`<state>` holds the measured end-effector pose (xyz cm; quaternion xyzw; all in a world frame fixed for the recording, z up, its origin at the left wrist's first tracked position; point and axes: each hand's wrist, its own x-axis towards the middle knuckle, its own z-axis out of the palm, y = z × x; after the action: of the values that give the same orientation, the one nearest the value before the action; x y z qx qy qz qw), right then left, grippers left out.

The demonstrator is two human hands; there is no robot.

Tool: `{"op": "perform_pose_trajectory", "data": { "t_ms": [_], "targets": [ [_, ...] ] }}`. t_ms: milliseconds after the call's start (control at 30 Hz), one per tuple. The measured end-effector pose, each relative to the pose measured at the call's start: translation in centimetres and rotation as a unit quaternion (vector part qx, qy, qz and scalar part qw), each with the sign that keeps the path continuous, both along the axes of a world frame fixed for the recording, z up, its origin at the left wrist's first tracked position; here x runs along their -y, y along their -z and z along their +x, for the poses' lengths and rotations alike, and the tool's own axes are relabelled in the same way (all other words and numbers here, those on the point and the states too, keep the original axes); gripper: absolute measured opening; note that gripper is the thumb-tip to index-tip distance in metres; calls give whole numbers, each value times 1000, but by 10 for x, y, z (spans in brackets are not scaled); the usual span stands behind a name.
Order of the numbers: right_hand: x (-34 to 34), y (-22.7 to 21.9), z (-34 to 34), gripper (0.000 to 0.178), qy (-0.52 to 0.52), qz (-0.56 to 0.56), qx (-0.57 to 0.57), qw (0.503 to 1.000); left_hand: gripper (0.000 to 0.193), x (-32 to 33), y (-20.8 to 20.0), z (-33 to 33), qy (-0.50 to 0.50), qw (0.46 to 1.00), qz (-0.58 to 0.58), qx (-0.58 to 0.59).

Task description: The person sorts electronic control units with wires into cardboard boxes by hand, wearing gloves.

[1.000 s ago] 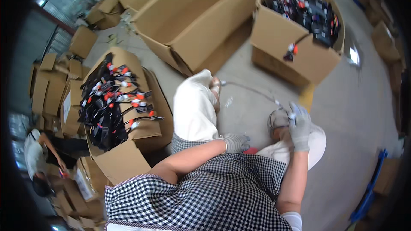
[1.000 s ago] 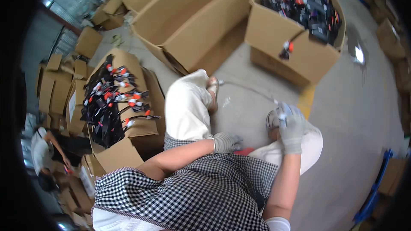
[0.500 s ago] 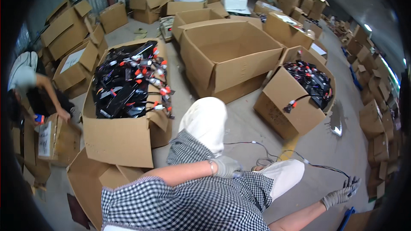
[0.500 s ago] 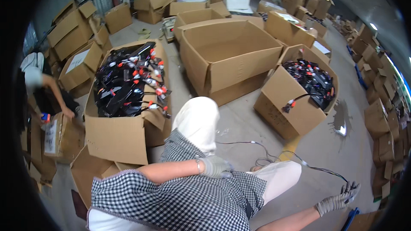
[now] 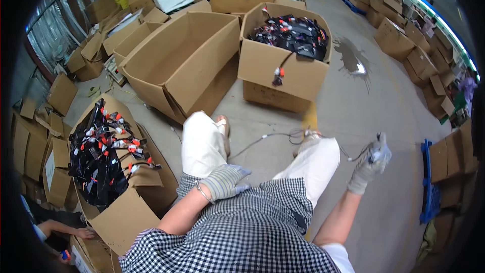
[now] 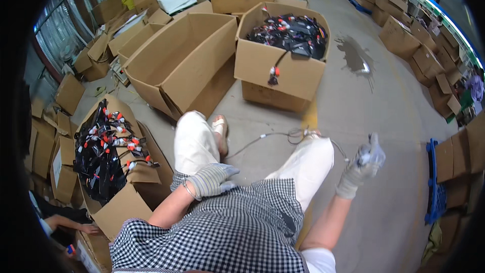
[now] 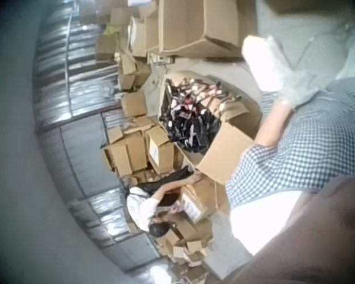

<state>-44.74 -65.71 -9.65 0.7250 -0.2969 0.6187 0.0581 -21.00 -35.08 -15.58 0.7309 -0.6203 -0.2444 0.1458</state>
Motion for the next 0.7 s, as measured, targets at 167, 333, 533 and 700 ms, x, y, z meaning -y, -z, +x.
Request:
{"op": "perform_pose_trajectory", "data": {
  "t_ms": [167,333,533,700],
  "targets": [
    [0,32,-8,38,13,101,-137,985,45,-7,-8,29,-132,971,-139,142],
    [26,70,-12,49,-63,175,-166,968,51,-65,21,2,-236,956,-134,111],
    [6,51,46,41,-121,118,-204,964,26,-105,41,-24,-347,916,-136,147],
    [8,61,88,45,-101,86,-184,974,14,-91,12,19,-345,898,-118,245]
  ]
}}
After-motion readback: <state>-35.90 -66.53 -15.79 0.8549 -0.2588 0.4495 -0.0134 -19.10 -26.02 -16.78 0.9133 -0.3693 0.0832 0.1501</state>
